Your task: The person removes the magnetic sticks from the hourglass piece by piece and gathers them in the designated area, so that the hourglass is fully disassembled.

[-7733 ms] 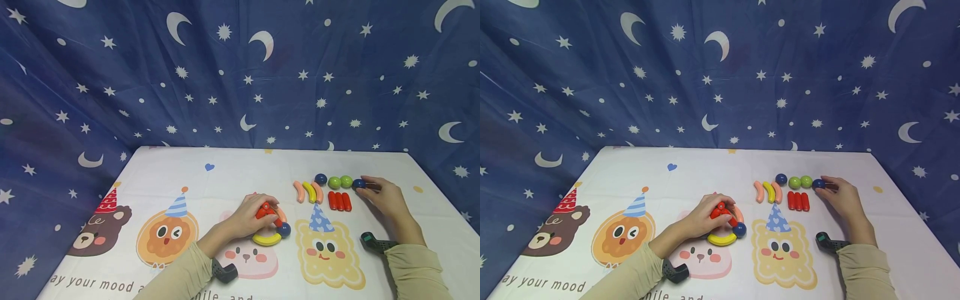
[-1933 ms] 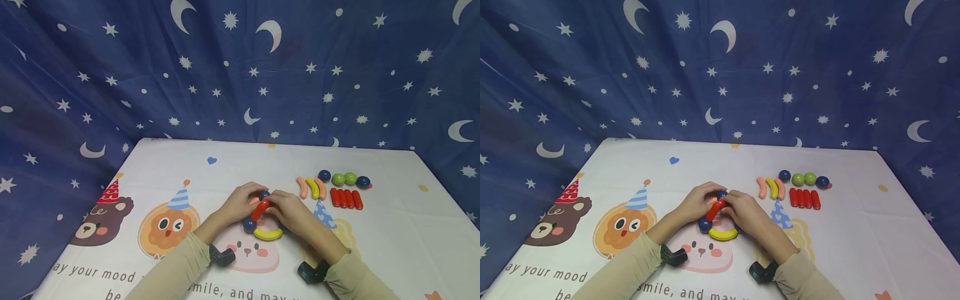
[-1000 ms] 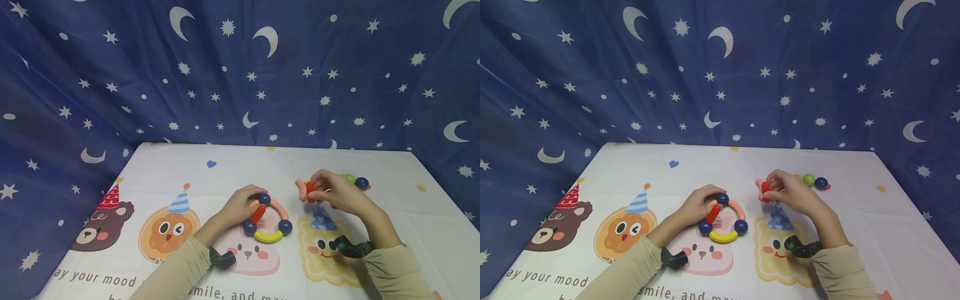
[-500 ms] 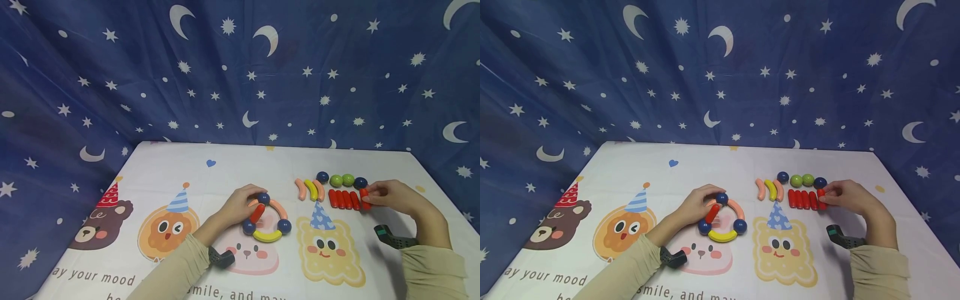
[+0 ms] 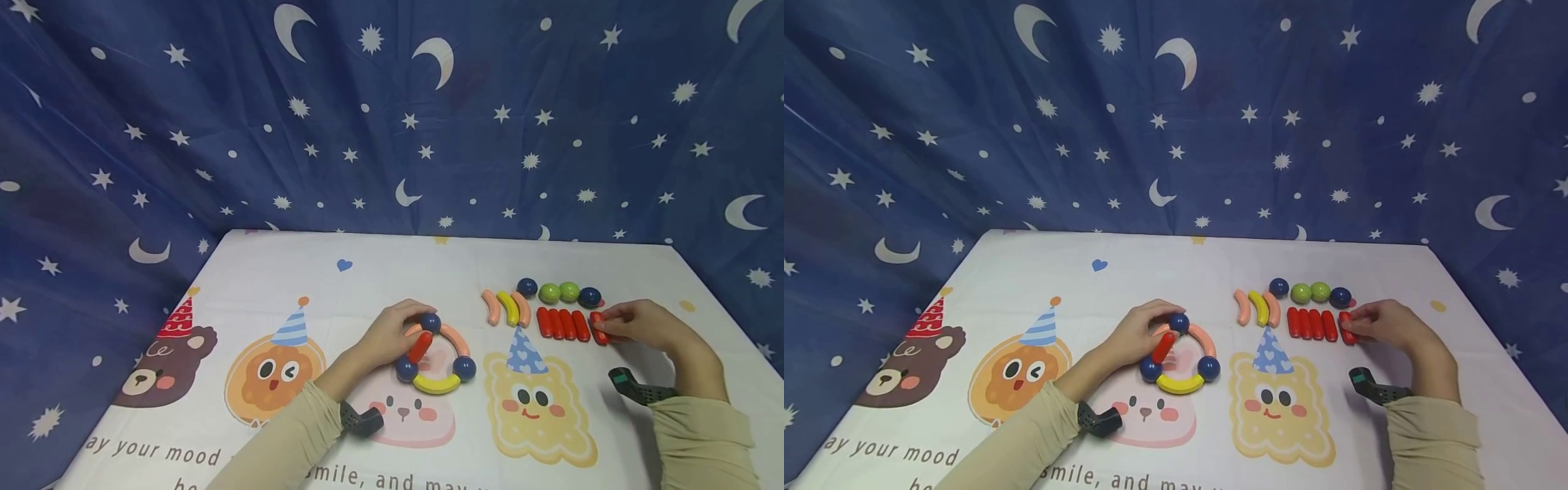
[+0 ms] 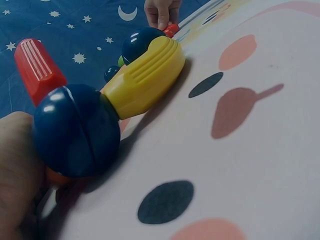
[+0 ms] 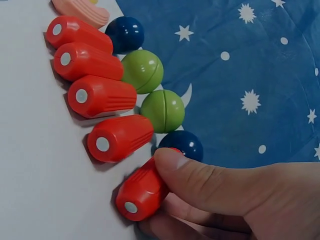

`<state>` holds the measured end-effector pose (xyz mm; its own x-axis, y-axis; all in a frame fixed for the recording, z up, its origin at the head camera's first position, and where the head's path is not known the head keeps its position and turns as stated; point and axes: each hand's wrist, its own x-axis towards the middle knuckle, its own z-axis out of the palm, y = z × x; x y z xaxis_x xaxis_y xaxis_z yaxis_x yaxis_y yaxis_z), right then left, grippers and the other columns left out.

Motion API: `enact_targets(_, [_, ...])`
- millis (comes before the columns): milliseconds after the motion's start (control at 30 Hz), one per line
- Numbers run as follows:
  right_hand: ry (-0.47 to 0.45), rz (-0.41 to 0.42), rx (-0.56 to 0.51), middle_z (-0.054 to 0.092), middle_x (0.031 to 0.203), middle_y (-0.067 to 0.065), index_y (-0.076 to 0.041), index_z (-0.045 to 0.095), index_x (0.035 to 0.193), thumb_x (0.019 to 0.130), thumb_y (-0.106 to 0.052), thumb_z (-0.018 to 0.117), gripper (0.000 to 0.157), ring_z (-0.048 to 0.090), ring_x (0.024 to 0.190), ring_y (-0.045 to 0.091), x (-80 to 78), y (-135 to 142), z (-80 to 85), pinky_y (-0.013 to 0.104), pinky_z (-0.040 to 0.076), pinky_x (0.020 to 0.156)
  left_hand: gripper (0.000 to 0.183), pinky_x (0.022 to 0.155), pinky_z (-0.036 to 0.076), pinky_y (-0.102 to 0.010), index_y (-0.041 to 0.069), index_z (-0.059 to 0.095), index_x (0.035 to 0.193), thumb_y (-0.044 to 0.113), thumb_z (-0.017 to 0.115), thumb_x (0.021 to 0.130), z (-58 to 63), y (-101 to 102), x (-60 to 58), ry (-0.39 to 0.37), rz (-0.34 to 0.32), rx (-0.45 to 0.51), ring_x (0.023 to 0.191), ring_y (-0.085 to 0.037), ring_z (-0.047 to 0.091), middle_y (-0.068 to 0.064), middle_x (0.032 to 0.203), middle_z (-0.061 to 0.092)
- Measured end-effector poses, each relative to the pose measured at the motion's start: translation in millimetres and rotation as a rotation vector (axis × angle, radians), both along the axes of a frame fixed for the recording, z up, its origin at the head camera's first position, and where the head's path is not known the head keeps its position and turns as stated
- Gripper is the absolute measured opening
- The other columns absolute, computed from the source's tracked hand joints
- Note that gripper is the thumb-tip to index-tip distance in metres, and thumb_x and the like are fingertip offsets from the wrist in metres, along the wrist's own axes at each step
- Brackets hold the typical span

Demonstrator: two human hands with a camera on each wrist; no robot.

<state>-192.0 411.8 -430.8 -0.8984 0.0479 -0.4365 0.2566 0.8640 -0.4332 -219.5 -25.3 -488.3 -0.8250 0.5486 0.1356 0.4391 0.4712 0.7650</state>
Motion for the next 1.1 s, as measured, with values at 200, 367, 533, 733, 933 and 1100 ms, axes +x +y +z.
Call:
enact_targets(200, [0.009, -0.018, 0.036, 0.062, 0.104, 0.026, 0.011, 0.058, 0.117, 0.081, -0.053, 0.067, 0.074, 0.053, 0.092, 0.034, -1.5, -3, -1.8, 0.046, 0.050, 0.077, 0.041, 0.103, 0.043, -0.027, 0.018, 0.060, 0.126, 0.011, 0.067, 0.086, 0.4, -1, 0.0, -0.005, 0.002, -0.004, 0.117, -0.011, 0.057, 0.003, 0.123, 0.061])
enact_targets(367, [0.025, -0.011, 0.072, 0.061, 0.104, 0.027, 0.011, 0.058, 0.116, 0.082, -0.052, 0.067, 0.072, 0.052, 0.092, 0.036, -2.1, -6, -2.5, 0.045, 0.050, 0.075, 0.041, 0.103, 0.042, -0.027, 0.018, 0.060, 0.126, 0.011, 0.067, 0.086, 0.3, 0, -0.5, -0.004, 0.002, -0.005, 0.118, -0.010, 0.056, 0.004, 0.123, 0.061])
enact_targets(533, [0.036, -0.020, 0.080, 0.062, 0.098, 0.023, 0.011, 0.058, 0.114, 0.082, -0.048, 0.068, 0.068, 0.053, 0.087, 0.031, -2.6, -9, -2.8, 0.038, 0.049, 0.071, 0.041, 0.103, 0.043, -0.027, 0.018, 0.060, 0.126, 0.010, 0.066, 0.086, 1.4, 0, -0.2, -0.012, -0.004, 0.007, 0.117, -0.011, 0.057, 0.004, 0.123, 0.061])
enact_targets(733, [0.073, 0.007, 0.082, 0.057, 0.086, 0.015, 0.006, 0.060, 0.111, 0.084, -0.041, 0.067, 0.055, 0.050, 0.080, 0.026, -1.9, -14, -3.0, 0.028, 0.041, 0.062, 0.041, 0.104, 0.042, -0.028, 0.018, 0.060, 0.126, 0.010, 0.066, 0.086, 0.8, 0, -0.4, -0.010, 0.002, -0.001, 0.118, -0.011, 0.056, 0.004, 0.122, 0.062])
enact_targets(933, [0.090, 0.019, 0.093, 0.056, 0.085, 0.015, 0.005, 0.060, 0.112, 0.086, -0.038, 0.067, 0.051, 0.049, 0.079, 0.026, -2.5, -16, -2.5, 0.028, 0.041, 0.061, 0.041, 0.105, 0.042, -0.030, 0.018, 0.060, 0.126, 0.010, 0.066, 0.086, 1.4, -1, 0.3, -0.004, 0.009, -0.006, 0.119, -0.011, 0.056, 0.004, 0.122, 0.062])
enact_targets(1100, [0.085, 0.025, 0.105, 0.061, 0.092, 0.021, 0.006, 0.060, 0.113, 0.086, -0.039, 0.066, 0.054, 0.052, 0.082, 0.029, -2.1, -18, 2.1, 0.032, 0.046, 0.064, 0.042, 0.105, 0.041, -0.031, 0.019, 0.060, 0.126, 0.011, 0.066, 0.086, 2.2, 0, 0.3, -0.009, 0.014, -0.016, 0.120, -0.012, 0.055, 0.004, 0.123, 0.061])
